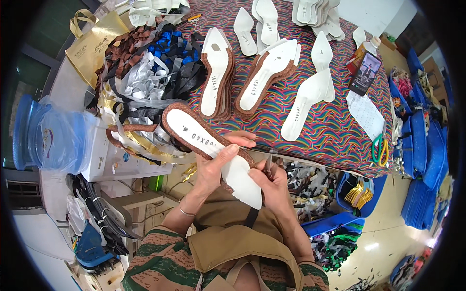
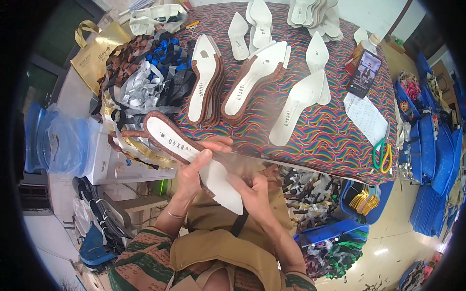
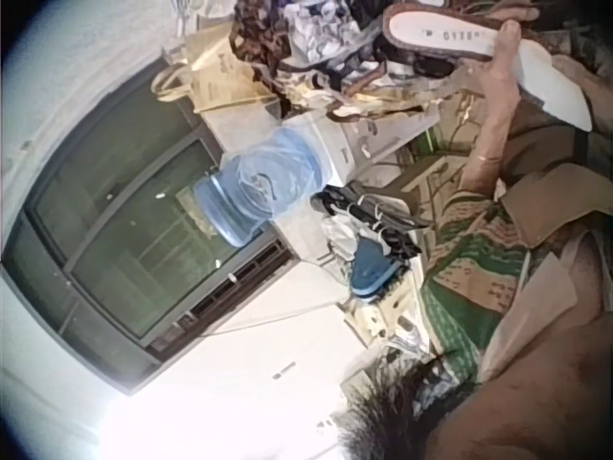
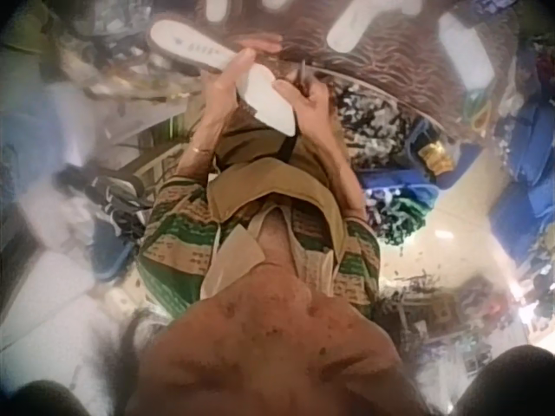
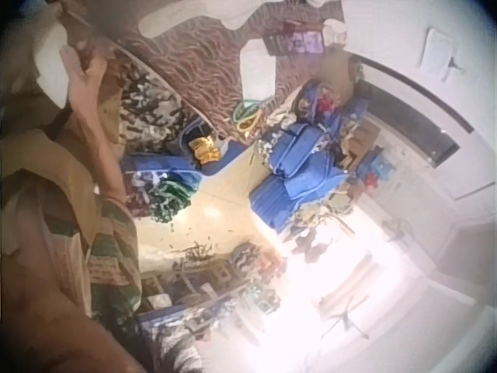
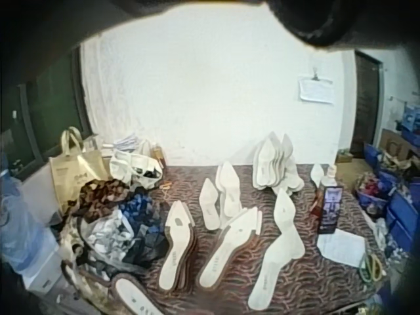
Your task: The person attaches brown straps to white slipper soles using a small tool to secure them. They handle multiple soles and straps, placing finished units on the table.
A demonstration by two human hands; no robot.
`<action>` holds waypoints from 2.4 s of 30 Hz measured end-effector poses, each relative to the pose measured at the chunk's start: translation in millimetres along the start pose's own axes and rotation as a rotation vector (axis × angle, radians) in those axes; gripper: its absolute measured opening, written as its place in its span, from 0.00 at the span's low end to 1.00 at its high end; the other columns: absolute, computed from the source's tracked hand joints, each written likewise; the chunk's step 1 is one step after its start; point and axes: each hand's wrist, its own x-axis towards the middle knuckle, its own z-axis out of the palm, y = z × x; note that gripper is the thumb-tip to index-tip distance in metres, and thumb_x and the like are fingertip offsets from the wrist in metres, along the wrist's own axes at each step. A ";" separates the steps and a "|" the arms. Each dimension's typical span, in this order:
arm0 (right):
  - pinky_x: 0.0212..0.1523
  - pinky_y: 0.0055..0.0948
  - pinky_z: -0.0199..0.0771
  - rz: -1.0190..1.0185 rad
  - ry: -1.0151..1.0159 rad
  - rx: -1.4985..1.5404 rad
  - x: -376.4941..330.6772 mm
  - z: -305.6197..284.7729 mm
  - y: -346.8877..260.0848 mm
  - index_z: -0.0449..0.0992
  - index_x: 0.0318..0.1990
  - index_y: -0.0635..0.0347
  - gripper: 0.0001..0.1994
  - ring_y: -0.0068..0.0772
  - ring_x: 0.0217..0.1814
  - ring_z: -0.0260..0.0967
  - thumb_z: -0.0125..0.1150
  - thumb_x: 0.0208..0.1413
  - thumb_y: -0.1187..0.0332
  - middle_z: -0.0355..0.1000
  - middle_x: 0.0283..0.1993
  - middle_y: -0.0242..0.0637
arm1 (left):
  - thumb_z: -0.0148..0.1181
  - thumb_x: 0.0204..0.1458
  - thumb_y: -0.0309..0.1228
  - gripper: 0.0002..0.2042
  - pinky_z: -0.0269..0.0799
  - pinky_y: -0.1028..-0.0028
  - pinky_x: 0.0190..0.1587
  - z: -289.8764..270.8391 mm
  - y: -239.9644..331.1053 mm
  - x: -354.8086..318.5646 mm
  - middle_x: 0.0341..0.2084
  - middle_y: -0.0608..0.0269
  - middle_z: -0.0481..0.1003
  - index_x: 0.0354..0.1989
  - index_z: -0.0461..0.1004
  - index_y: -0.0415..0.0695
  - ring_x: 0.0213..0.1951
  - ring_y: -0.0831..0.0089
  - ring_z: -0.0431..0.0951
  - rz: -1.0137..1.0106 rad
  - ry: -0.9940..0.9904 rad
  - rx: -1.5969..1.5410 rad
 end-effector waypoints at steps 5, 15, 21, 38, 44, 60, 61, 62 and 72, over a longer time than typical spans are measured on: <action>0.41 0.31 0.80 0.260 -0.091 0.619 -0.8 -6.8 15.5 0.67 0.57 0.59 0.23 0.28 0.45 0.74 0.60 0.59 0.57 0.70 0.53 0.37 | 0.54 0.55 0.30 0.12 0.68 0.55 0.57 4.5 -5.1 8.4 0.36 0.46 0.79 0.40 0.76 0.33 0.47 0.54 0.77 0.089 -0.198 -0.115; 0.16 0.20 0.42 -0.014 0.187 0.250 12.6 -45.0 24.6 0.65 0.23 0.54 0.17 0.12 0.16 0.46 0.54 0.62 0.59 0.54 0.18 0.21 | 0.55 0.56 0.24 0.14 0.78 0.71 0.36 26.2 10.0 10.9 0.34 0.50 0.79 0.50 0.71 0.33 0.34 0.69 0.80 -0.256 -0.178 0.020; 0.23 0.22 0.56 -0.332 0.107 -0.313 40.2 -55.3 -53.7 0.71 0.26 0.66 0.15 0.15 0.22 0.55 0.51 0.63 0.65 0.62 0.20 0.26 | 0.58 0.55 0.23 0.10 0.77 0.73 0.38 40.0 -6.2 -4.5 0.32 0.57 0.79 0.44 0.74 0.35 0.35 0.72 0.80 -0.526 -0.455 -0.008; 0.22 0.22 0.52 -0.315 -0.009 -0.485 40.6 -64.8 -70.5 0.69 0.22 0.63 0.15 0.13 0.24 0.51 0.63 0.57 0.66 0.58 0.19 0.23 | 0.57 0.58 0.26 0.13 0.73 0.75 0.41 55.4 -16.8 -13.2 0.33 0.60 0.78 0.50 0.72 0.37 0.37 0.76 0.78 -0.658 -0.563 0.143; 0.21 0.20 0.55 -0.394 -0.010 -0.578 32.5 -75.3 -59.0 0.69 0.23 0.64 0.14 0.10 0.22 0.54 0.60 0.59 0.69 0.61 0.19 0.23 | 0.25 0.65 0.56 0.37 0.76 0.71 0.41 54.0 -19.3 -8.2 0.36 0.54 0.78 0.48 0.72 0.33 0.39 0.69 0.80 -0.631 -0.358 -0.146; 0.30 0.19 0.62 -0.355 0.281 -0.100 19.7 -62.8 -45.7 0.76 0.41 0.67 0.15 0.17 0.28 0.62 0.49 0.65 0.62 0.69 0.28 0.30 | 0.35 0.67 0.47 0.24 0.57 0.77 0.09 91.6 -17.5 21.5 0.07 0.64 0.61 0.26 0.67 0.41 0.06 0.73 0.60 -0.826 -0.362 -0.645; 0.29 0.16 0.59 -0.315 0.280 -0.134 24.5 -71.1 -40.5 0.77 0.41 0.67 0.15 0.13 0.27 0.59 0.51 0.64 0.62 0.69 0.30 0.29 | 0.35 0.67 0.46 0.23 0.54 0.79 0.08 89.5 -22.7 21.0 0.06 0.66 0.59 0.26 0.67 0.42 0.06 0.75 0.59 -0.938 -0.436 -0.866; 0.29 0.18 0.58 -0.455 0.320 -0.118 31.6 -76.2 -32.4 0.78 0.38 0.67 0.12 0.13 0.26 0.57 0.54 0.62 0.65 0.68 0.27 0.27 | 0.37 0.66 0.44 0.21 0.49 0.79 0.08 92.6 -29.2 22.2 0.06 0.68 0.57 0.28 0.66 0.42 0.06 0.76 0.55 -0.968 -0.575 -0.997; 0.23 0.15 0.57 -0.423 0.289 -0.095 21.2 -78.9 -60.0 0.73 0.34 0.63 0.04 0.11 0.23 0.58 0.58 0.59 0.73 0.66 0.24 0.24 | 0.34 0.66 0.50 0.25 0.56 0.77 0.17 91.3 -45.8 18.1 0.18 0.64 0.64 0.46 0.64 0.37 0.14 0.75 0.61 -0.883 -0.596 -1.107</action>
